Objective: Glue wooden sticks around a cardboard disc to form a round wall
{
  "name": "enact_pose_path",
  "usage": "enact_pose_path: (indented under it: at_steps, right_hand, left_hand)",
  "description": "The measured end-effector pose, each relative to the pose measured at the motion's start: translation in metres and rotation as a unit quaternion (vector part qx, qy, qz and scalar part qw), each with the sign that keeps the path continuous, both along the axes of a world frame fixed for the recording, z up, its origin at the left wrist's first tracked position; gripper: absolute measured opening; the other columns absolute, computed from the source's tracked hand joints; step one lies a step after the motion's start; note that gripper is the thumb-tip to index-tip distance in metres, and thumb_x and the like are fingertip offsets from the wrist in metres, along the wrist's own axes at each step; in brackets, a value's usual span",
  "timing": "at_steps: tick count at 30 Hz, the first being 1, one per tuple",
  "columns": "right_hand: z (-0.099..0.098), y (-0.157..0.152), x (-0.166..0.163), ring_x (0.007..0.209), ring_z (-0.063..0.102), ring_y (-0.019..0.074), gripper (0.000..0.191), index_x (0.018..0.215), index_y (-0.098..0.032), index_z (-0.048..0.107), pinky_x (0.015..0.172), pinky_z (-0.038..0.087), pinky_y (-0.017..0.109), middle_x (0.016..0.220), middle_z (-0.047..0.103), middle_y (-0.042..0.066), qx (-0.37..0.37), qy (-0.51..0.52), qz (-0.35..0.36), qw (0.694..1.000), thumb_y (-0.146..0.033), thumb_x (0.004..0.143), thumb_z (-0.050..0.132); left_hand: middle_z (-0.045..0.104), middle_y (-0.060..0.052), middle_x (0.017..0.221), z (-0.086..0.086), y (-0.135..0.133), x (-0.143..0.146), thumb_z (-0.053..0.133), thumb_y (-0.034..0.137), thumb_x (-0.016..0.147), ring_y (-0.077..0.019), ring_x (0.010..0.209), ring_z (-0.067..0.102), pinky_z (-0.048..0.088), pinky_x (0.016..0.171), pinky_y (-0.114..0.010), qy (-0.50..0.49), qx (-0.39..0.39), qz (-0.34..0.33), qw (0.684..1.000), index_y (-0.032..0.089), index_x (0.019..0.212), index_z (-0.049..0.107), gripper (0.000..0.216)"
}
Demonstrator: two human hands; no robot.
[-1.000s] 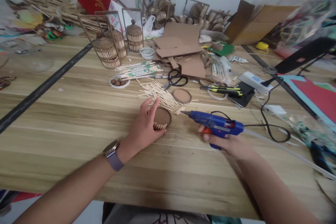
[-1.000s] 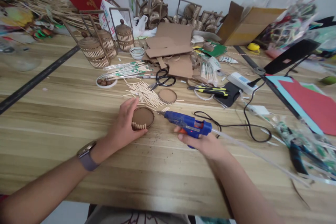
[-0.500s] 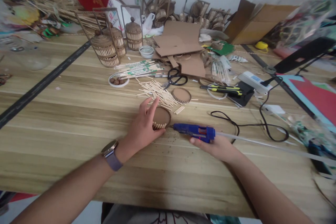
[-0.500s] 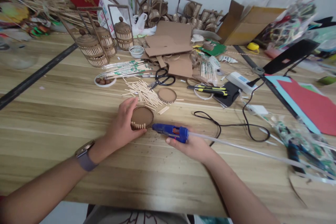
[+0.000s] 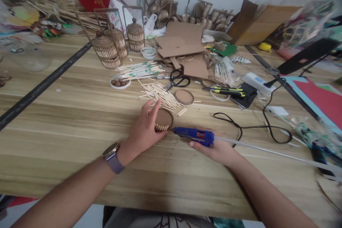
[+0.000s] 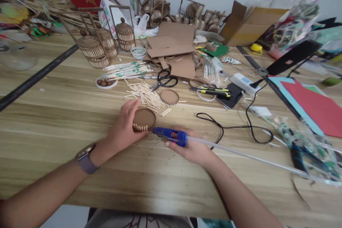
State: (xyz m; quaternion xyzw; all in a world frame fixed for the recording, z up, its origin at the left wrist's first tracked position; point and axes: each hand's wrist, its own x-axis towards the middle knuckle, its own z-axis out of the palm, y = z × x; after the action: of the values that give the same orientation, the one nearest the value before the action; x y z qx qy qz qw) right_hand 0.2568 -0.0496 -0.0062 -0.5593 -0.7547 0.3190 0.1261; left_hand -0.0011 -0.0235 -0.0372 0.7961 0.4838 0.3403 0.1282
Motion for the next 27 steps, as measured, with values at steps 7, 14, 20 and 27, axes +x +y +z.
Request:
enact_pose_path:
  at_steps: [7, 14, 20, 27]
  right_hand:
    - [0.0012, 0.0006, -0.0022, 0.08, 0.07, 0.0266, 0.043, 0.089, -0.021, 0.07, 0.074, 0.056, 0.037, 0.086, 0.074, 0.008, 0.001, -0.001, 0.004, 1.0, -0.061, 0.081, 0.056]
    - [-0.0016, 0.0001, -0.0016, 0.08, 0.07, 0.0269, 0.044, 0.092, -0.021, 0.071, 0.076, 0.057, 0.038, 0.086, 0.075, 0.008, 0.023, -0.004, 0.006, 1.0, -0.061, 0.081, 0.057]
    - [0.0009, 0.0, -0.0035, 0.082, 0.071, 0.0275, 0.043, 0.09, -0.021, 0.071, 0.076, 0.057, 0.039, 0.087, 0.075, 0.009, 0.03, -0.004, 0.018, 0.999, -0.06, 0.083, 0.055]
    - [-0.0008, 0.0003, -0.0023, 0.087, 0.071, 0.0287, 0.042, 0.093, -0.021, 0.072, 0.078, 0.058, 0.04, 0.09, 0.075, 0.009, 0.022, 0.002, 0.017, 1.0, -0.059, 0.083, 0.056]
  left_hand:
    - [0.028, -0.017, 0.151, -0.0001, -0.0003, -0.0001, 0.082, 0.017, 0.067, -0.0391, 0.138, 0.037, 0.042, 0.109, -0.059, -0.005, -0.005, 0.001, 1.0, 0.031, 0.153, 0.007, 0.115]
    - [0.028, -0.018, 0.151, -0.0015, 0.0001, -0.0001, 0.083, 0.019, 0.067, -0.0401, 0.138, 0.037, 0.042, 0.108, -0.06, -0.005, -0.003, 0.003, 1.0, 0.031, 0.153, 0.008, 0.115]
    - [0.028, -0.017, 0.15, -0.001, 0.0001, 0.0, 0.082, 0.019, 0.068, -0.0397, 0.139, 0.036, 0.04, 0.109, -0.059, -0.002, -0.002, 0.002, 1.0, 0.031, 0.153, 0.007, 0.114]
    - [0.028, -0.016, 0.149, -0.0013, 0.0001, -0.0001, 0.081, 0.019, 0.069, -0.0387, 0.139, 0.035, 0.043, 0.108, -0.059, -0.005, 0.001, -0.001, 1.0, 0.033, 0.153, 0.005, 0.114]
